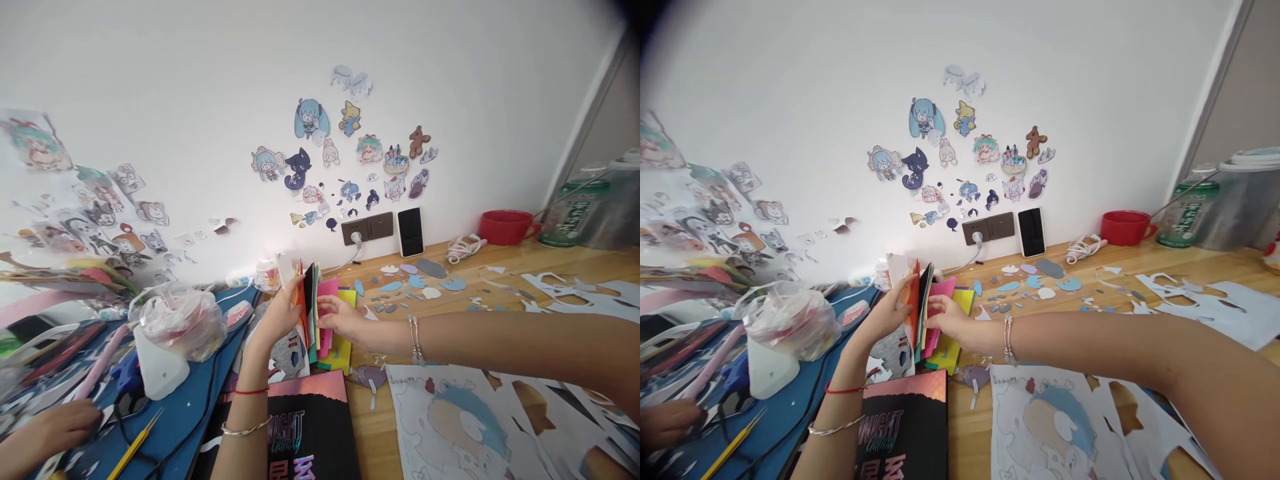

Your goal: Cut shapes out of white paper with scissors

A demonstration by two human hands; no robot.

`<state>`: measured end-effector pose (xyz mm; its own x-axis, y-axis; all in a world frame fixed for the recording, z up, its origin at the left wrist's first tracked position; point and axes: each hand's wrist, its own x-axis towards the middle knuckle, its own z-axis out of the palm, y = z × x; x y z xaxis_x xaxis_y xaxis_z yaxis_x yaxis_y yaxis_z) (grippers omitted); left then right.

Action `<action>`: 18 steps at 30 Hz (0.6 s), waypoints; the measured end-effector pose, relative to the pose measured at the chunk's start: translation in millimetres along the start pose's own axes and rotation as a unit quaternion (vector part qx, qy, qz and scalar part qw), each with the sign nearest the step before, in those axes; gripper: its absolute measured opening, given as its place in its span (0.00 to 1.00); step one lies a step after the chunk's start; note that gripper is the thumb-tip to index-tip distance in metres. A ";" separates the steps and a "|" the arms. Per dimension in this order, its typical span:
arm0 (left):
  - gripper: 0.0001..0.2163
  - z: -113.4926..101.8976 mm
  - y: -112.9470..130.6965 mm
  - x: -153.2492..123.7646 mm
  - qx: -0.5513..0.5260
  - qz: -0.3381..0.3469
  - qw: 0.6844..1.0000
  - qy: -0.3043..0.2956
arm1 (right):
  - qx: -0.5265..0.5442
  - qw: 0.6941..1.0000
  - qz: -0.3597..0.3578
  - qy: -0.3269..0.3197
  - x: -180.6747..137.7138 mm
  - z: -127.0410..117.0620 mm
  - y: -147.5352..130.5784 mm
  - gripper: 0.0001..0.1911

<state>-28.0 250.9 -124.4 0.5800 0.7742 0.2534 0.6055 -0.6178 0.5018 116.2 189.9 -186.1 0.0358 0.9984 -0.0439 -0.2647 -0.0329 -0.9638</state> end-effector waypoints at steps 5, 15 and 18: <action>0.23 -4.1 -4.5 -0.6 0.002 -0.035 0.999 -0.023 | -0.033 0.999 0.001 0.026 -6.4 14.0 -5.1 0.29; 0.09 -15.4 -17.5 -4.3 0.018 -0.122 0.990 -0.061 | -0.133 0.985 0.072 0.086 -12.2 6.8 8.0 0.13; 0.09 -22.7 -15.5 -8.1 0.018 -0.144 0.987 -0.067 | -0.137 0.983 0.092 0.078 -8.0 4.1 15.8 0.16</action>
<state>-54.5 257.3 -115.5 0.4459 0.8951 -0.0087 0.7735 -0.3804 0.5070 107.8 181.6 -199.8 0.1650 0.9560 -0.2425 -0.0110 -0.2440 -0.9697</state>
